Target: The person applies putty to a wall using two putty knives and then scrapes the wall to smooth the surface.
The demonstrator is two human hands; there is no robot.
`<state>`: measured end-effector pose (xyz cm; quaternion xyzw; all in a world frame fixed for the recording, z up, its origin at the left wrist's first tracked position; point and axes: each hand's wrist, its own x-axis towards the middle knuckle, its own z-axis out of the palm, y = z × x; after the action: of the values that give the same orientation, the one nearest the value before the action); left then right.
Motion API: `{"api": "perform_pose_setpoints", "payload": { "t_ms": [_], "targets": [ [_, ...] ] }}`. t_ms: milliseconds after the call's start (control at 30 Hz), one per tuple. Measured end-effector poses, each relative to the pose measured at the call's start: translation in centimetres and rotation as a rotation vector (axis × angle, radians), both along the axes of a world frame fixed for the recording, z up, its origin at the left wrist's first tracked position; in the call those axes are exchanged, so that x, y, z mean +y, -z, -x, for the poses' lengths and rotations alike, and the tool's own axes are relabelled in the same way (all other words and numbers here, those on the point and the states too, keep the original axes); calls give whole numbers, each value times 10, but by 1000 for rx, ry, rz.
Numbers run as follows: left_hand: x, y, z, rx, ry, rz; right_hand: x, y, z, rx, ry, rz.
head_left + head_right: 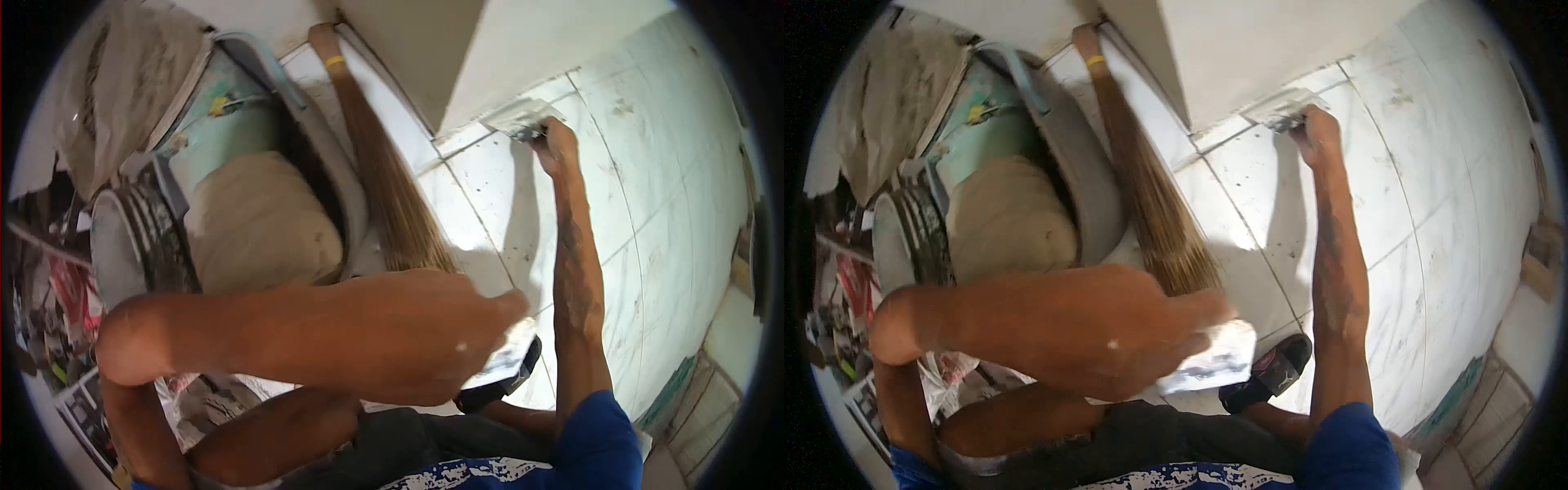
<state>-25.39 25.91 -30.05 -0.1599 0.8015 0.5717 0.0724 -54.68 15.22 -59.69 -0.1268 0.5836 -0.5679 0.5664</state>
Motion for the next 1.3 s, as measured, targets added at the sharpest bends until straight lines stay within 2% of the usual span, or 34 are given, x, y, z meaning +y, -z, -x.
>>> {"api": "perform_pose_setpoints", "payload": {
  "t_ms": [33,133,167,200,267,367,433,500,600,667,767,867,900,967,1067,1200,1300],
  "targets": [
    [0,1,-3,-24,-16,-39,-3,27,13,14,-39,26],
    [-5,-4,-6,-95,4,-47,-3,17,2,0,54,-90],
    [-8,-8,-8,-133,1,-25,-1,9,-5,-49,91,-45],
    [-8,-9,-7,-148,-4,-17,-3,6,-6,46,38,-103],
    [-10,-10,-6,-188,-27,-6,-9,9,-9,-33,86,-38],
    [-12,-12,-5,-316,-31,-83,-25,12,-8,11,44,-41],
    [-12,-11,-6,-281,-33,-74,-43,14,-6,79,-38,-51],
    [-11,-9,-7,-241,-27,-46,-53,4,-8,131,-136,-12],
    [-10,-6,-9,-161,-16,40,-60,-23,-15,161,-121,-7],
    [-7,0,-11,-80,-16,105,-53,-42,-8,152,-106,95],
    [-19,-9,2,-289,-14,-49,-30,-66,19,107,0,235],
    [-27,-12,8,-363,-1,-92,-11,-69,35,27,97,148],
    [-27,-9,7,-289,-3,-22,-16,-52,39,36,171,96],
    [-22,-1,0,-134,0,105,-19,-23,48,63,128,49],
    [-25,-2,3,-160,-46,75,-37,4,54,90,78,1],
    [-33,-6,8,-279,-75,3,-67,12,49,134,50,-4],
    [-36,-6,11,-319,-69,10,-81,8,44,158,-42,122]
  ]
}}
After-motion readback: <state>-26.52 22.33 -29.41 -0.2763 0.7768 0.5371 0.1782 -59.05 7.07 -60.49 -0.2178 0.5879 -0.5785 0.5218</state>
